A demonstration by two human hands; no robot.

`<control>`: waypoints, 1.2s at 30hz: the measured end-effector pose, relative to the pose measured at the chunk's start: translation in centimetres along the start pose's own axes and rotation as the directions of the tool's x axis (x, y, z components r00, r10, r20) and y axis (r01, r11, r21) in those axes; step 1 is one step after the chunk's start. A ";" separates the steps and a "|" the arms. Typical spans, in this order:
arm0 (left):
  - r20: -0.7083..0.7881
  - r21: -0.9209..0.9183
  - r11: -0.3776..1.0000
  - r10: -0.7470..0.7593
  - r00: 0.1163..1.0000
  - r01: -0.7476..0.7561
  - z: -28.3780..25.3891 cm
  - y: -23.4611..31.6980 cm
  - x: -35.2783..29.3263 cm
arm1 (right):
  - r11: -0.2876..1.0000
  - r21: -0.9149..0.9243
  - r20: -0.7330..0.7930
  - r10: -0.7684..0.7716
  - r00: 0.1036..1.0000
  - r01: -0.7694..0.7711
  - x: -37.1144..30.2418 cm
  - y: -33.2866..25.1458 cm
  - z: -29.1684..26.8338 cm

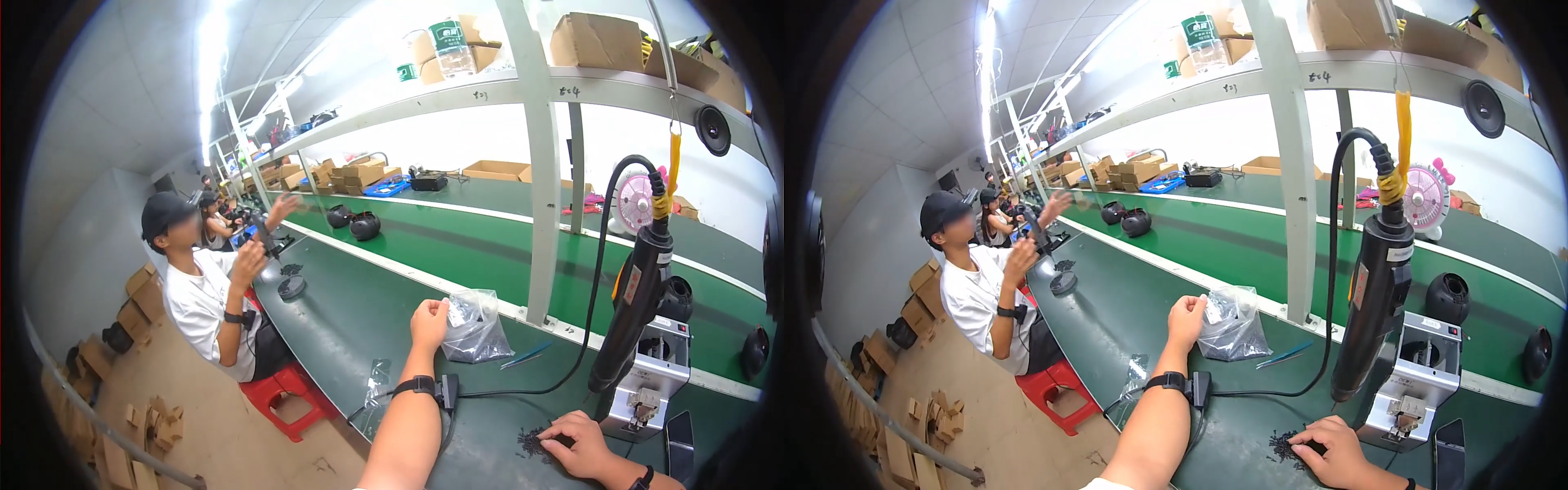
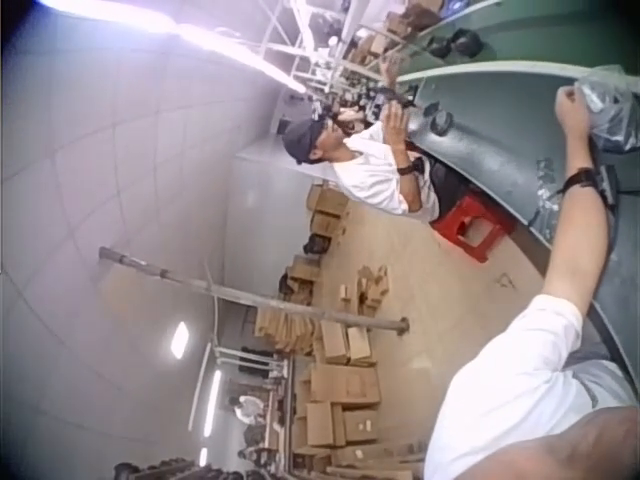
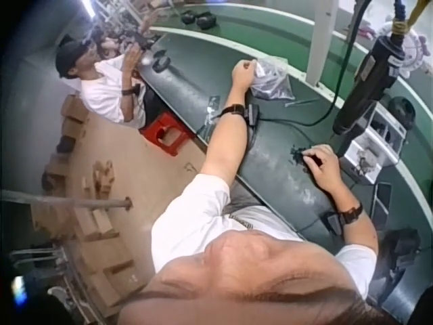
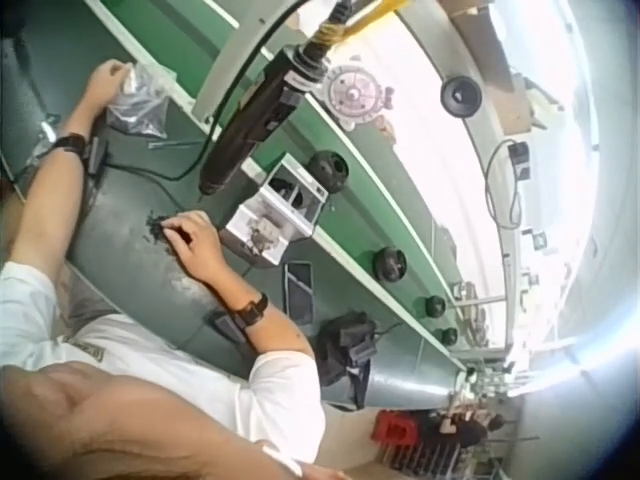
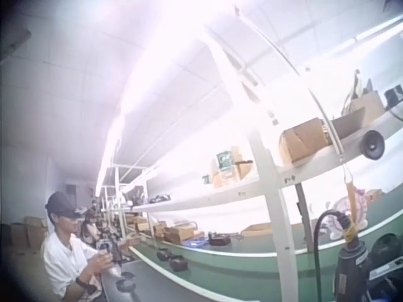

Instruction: Using an electric screwdriver to fasten screws into a black plastic spherical housing on a factory assembly line.

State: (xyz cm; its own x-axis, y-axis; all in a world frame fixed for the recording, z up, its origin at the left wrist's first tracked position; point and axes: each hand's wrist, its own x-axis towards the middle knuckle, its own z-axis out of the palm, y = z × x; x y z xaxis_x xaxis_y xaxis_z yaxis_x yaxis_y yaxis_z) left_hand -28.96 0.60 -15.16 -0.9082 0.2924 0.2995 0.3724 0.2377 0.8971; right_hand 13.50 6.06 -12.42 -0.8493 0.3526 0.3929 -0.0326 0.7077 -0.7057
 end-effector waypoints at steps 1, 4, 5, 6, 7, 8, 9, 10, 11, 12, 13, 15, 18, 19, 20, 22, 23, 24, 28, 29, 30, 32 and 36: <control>0.002 -0.025 1.000 0.003 1.000 -0.003 0.0 -0.2 0.1 | 1.000 0.013 0.008 -0.023 1.000 0.023 0.1 0.2 -0.1; -0.033 0.000 0.999 0.046 0.998 -0.046 0.0 -0.4 0.0 | 1.000 0.008 0.012 -0.029 0.999 0.029 0.2 -0.2 -0.5; -0.026 -0.004 0.999 0.054 0.998 -0.054 0.5 -0.2 -0.1 | 0.999 0.010 -0.036 -0.036 0.999 0.037 0.2 -0.1 -0.3; -0.020 -0.008 0.998 0.061 0.998 -0.061 0.1 -0.2 0.1 | 0.998 0.026 -0.030 -0.051 0.998 0.052 0.3 -0.7 -0.4; -0.026 -0.003 0.998 0.062 0.998 -0.062 0.0 -0.2 0.2 | 0.997 0.050 0.008 -0.057 0.998 0.057 0.3 -1.3 -1.3; -0.019 -0.004 0.999 0.032 0.999 -0.032 -0.1 -0.2 0.1 | 0.995 0.073 0.046 -0.065 0.997 0.061 0.5 -1.7 -1.6; -0.012 -0.007 1.000 0.001 1.000 -0.001 -0.3 -0.3 0.1 | 0.992 0.125 0.015 -0.037 0.999 0.035 0.7 -2.1 -1.2; -0.011 -0.011 1.000 0.003 1.000 -0.003 -0.2 0.0 -0.1 | 0.992 0.120 0.013 -0.037 0.999 0.035 0.6 -2.1 -1.3; -0.003 -0.002 1.000 -0.001 1.000 0.001 -0.3 0.2 -0.2 | 0.991 0.130 0.026 -0.031 0.999 0.027 0.6 -1.9 -1.3; 0.005 0.007 1.000 -0.004 1.000 0.004 -0.3 0.5 -0.3 | 0.990 0.140 0.038 -0.024 0.999 0.018 0.5 -1.8 -1.3; 0.011 0.009 1.000 -0.004 1.000 0.004 -0.5 0.5 -0.3 | 0.989 0.150 0.024 -0.014 1.000 0.011 0.4 -1.7 -1.1; 0.014 0.015 1.000 -0.005 1.000 0.004 -0.4 0.7 -0.3 | 0.989 0.150 0.034 -0.019 0.999 0.013 0.4 -1.9 -1.5; 0.015 0.025 1.000 0.008 1.000 -0.009 -0.4 0.4 -0.2 | 0.988 0.153 0.035 -0.041 0.999 0.035 0.4 -1.7 -1.5; 0.036 0.019 1.000 0.017 0.999 -0.018 -0.3 0.3 -0.4 | 0.990 0.137 0.038 -0.042 0.998 0.036 0.1 -1.7 -1.5; 0.036 0.026 1.000 0.015 0.999 -0.016 -0.4 0.2 -0.4 | 0.992 0.121 0.041 -0.041 0.998 0.036 0.0 -1.6 -1.5; 0.029 0.019 1.000 0.014 1.000 -0.014 -0.5 0.1 -0.1 | 0.993 0.119 0.032 -0.022 0.999 0.018 0.2 -1.7 -1.4; 0.035 0.012 1.000 -0.006 0.999 0.006 -0.6 0.0 -0.1 | 0.994 0.109 0.038 -0.028 0.999 0.024 0.4 -1.8 -1.4; 0.039 0.013 1.000 -0.007 0.999 0.007 -0.8 -0.2 -0.1 | 0.995 0.098 0.045 -0.034 0.998 0.030 0.4 -1.9 -1.4; 0.047 0.042 0.999 -0.001 0.999 -0.001 -0.4 0.7 -0.1 | 0.995 0.092 0.033 -0.051 0.998 0.048 0.3 -1.4 -1.6; 0.048 0.054 0.999 0.002 0.999 -0.005 -0.5 0.8 -0.1 | 0.994 0.093 0.038 -0.055 0.998 0.051 0.4 -1.5 -1.6; 0.049 0.066 0.998 0.006 0.999 -0.010 -0.5 0.9 -0.2 | 0.994 0.095 0.042 -0.059 0.997 0.055 0.4 -1.5 -1.6; 0.056 0.061 0.998 -0.002 0.998 -0.001 -0.4 1.1 -0.3 | 0.995 0.086 0.048 -0.059 0.997 0.055 0.4 -1.6 -1.6; 0.051 0.079 0.997 -0.006 0.999 0.002 -0.6 1.0 -0.1 | 0.997 0.063 0.067 -0.058 0.996 0.054 0.7 -1.9 -1.4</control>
State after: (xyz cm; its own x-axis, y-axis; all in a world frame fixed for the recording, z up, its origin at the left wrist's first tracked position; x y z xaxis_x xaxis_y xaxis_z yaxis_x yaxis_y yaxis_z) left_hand -28.62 0.22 -14.12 -0.8994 0.3380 0.2771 0.3846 0.3107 0.8692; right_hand 13.72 5.81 -9.95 -0.8795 0.2690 0.3925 -0.1112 0.6857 -0.7193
